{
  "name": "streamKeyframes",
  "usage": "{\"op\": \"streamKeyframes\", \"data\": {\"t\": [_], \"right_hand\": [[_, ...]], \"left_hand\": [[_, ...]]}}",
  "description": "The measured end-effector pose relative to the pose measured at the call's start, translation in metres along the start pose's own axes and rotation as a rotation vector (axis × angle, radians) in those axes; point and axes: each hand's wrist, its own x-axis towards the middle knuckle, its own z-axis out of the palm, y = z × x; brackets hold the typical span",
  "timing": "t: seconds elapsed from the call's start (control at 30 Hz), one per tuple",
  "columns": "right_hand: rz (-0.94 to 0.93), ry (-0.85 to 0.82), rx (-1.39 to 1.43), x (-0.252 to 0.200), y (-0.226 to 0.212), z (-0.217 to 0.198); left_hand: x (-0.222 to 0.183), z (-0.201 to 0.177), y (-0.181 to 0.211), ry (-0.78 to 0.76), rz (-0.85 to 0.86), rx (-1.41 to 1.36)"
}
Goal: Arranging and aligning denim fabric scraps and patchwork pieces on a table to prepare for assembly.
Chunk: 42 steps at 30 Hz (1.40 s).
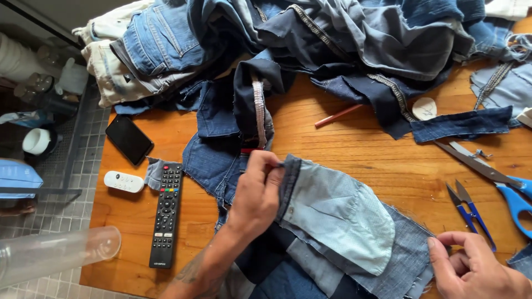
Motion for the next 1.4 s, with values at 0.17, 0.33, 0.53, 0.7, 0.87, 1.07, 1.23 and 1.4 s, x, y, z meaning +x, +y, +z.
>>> {"op": "streamKeyframes", "data": {"t": [0.17,0.33,0.53,0.7,0.87,1.07,1.23,1.4], "right_hand": [[0.010,0.014,-0.191,-0.004,0.006,0.001],[0.021,0.084,-0.383,-0.009,0.017,0.007],[0.046,0.029,-0.395,-0.007,0.005,-0.001],[0.073,0.010,-0.401,-0.009,0.012,0.002],[0.045,0.047,-0.319,-0.008,0.001,0.002],[0.059,0.024,-0.305,-0.006,0.009,0.006],[0.024,0.052,-0.328,-0.008,0.015,0.011],[0.024,0.056,-0.352,-0.009,0.015,0.010]], "left_hand": [[-0.011,-0.002,0.005,0.020,-0.245,-0.264],[-0.022,-0.001,0.026,0.084,-0.179,0.121],[-0.022,0.008,-0.001,0.038,-0.269,0.218],[-0.011,0.012,-0.009,0.078,0.122,0.083],[0.000,0.020,-0.035,0.107,0.337,0.136],[0.006,0.023,-0.038,0.148,0.419,0.053],[0.001,0.020,-0.030,0.197,0.636,-0.011],[0.003,0.024,-0.052,0.196,0.407,0.121]]}}
